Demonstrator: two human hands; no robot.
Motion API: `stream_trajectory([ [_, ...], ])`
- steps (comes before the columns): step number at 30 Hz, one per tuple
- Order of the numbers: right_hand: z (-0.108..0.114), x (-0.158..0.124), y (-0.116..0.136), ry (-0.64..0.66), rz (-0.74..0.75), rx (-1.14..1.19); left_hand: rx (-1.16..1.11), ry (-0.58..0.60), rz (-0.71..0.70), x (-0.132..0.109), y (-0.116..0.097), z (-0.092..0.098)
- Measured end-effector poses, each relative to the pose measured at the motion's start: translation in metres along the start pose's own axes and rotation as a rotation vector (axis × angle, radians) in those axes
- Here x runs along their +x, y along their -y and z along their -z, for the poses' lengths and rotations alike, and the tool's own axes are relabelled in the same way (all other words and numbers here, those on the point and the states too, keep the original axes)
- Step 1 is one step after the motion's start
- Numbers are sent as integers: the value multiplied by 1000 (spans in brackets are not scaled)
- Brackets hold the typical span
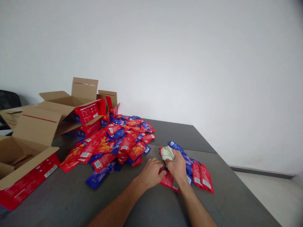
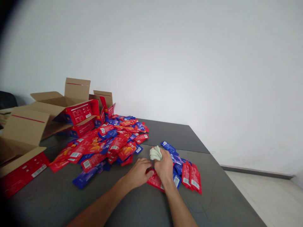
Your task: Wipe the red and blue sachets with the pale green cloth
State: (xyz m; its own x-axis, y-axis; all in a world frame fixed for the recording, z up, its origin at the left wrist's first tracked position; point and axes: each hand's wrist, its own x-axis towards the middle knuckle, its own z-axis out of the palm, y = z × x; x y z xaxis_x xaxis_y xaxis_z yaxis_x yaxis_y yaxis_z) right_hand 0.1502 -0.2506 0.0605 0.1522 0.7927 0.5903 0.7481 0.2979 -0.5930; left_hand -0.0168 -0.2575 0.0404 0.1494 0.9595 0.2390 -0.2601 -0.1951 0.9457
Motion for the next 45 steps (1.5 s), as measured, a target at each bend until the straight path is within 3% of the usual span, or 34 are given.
stream_trajectory([
  [2, 1, 1, -2, -4, -12, -7, 281, 213, -125, -6, 8, -5],
  [4, 1, 1, -2, -3, -11, -4, 493, 309, -209, -6, 14, -4],
  [7, 1, 1, -1, -16, 0, 20, 606, 240, -224, 0, 16, 6],
  [11, 2, 2, 3, -53, -20, 53, 610, 123, -133, 12, 12, 27],
  [14, 6, 1, 10, -105, -24, 85, 493, 100, -20, 19, 8, 38],
  [18, 11, -1, 22, -151, 52, 159, 185, 55, 182, 24, 3, 38],
  [22, 7, -7, 31, -77, 157, 199, -193, 51, 274, 25, -9, 29],
  [26, -6, -15, 33, 132, 272, 195, -406, 176, 241, 24, -23, 25],
  [28, -11, -18, 30, 162, 286, 175, -434, 254, 211, 22, -26, 26],
  [34, -8, -12, 15, -56, 211, 76, -473, 479, 208, 19, -24, 24],
  [37, -8, -14, 15, -28, 259, 77, -508, 451, 177, 20, -24, 22],
  [42, -17, -27, 32, 255, 362, 140, -566, 320, 184, 26, -26, 31],
  [45, -18, -32, 40, 351, 390, 179, -597, 217, 220, 28, -27, 35],
])
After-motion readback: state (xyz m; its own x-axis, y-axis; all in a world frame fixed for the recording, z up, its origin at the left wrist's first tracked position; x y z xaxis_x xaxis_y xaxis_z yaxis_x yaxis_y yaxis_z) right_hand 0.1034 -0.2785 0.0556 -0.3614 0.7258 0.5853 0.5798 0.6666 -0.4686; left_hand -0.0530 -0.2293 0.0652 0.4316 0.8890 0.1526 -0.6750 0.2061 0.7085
